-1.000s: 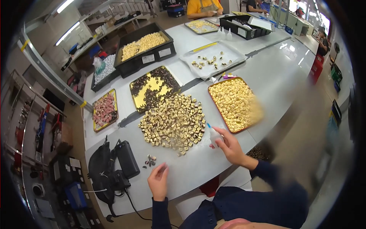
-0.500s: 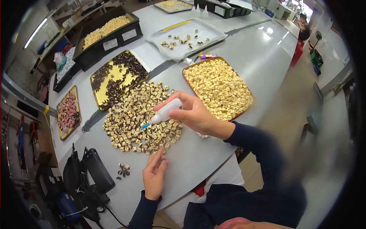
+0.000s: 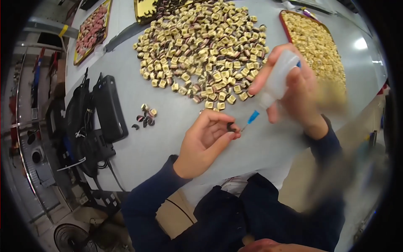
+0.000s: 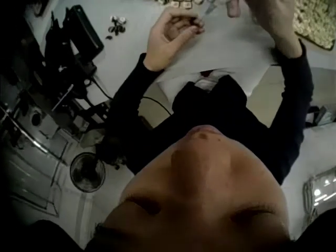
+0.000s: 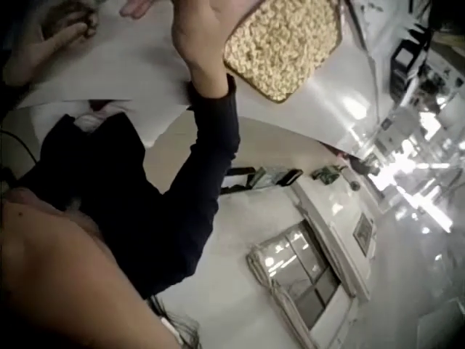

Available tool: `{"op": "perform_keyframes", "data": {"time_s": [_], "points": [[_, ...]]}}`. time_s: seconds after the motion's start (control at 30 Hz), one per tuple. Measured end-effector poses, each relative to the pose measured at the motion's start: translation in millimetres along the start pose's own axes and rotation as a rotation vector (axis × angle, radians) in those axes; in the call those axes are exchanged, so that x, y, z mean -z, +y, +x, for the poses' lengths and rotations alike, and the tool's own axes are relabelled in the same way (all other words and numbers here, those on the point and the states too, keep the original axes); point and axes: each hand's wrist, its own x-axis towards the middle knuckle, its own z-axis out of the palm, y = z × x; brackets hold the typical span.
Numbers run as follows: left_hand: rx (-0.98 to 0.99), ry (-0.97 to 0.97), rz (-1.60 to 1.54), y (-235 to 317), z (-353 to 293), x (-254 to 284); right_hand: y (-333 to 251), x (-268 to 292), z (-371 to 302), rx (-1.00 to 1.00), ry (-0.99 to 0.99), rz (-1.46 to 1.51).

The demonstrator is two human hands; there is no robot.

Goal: Gluing and assembling small gold and black toy components at a factory workbench.

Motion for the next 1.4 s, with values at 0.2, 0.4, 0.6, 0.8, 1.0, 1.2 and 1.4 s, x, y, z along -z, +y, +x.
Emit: {"op": "perform_keyframes", "data": {"time_s": [0.2,0.4,0.6,0.8,1.0,1.2,1.4], "points": [[0.010,-0.036,0.074,-2,-3,4,0,-7,-2,0.029,0.020,-0.075],[0.006,-0.053,0.143,-3,-5,2,5,-13,-9,-0.060,-0.053,-0.082],[-0.022,-0.085,0.159,-5,-4,5,7,-13,-9,-0.098,-0.063,-0.110],[-0.038,-0.092,0.193,-4,-3,6,8,-15,-9,-0.110,-0.057,-0.108],[-0.024,-0.079,0.148,-6,-4,4,9,-14,-10,-0.124,-0.050,-0.110],[-0.025,-0.079,0.161,-5,-4,4,8,-14,-10,-0.136,-0.056,-0.130],[-0.019,-0.082,0.171,-5,-4,5,8,-15,-11,-0.140,-0.061,-0.142]]}}
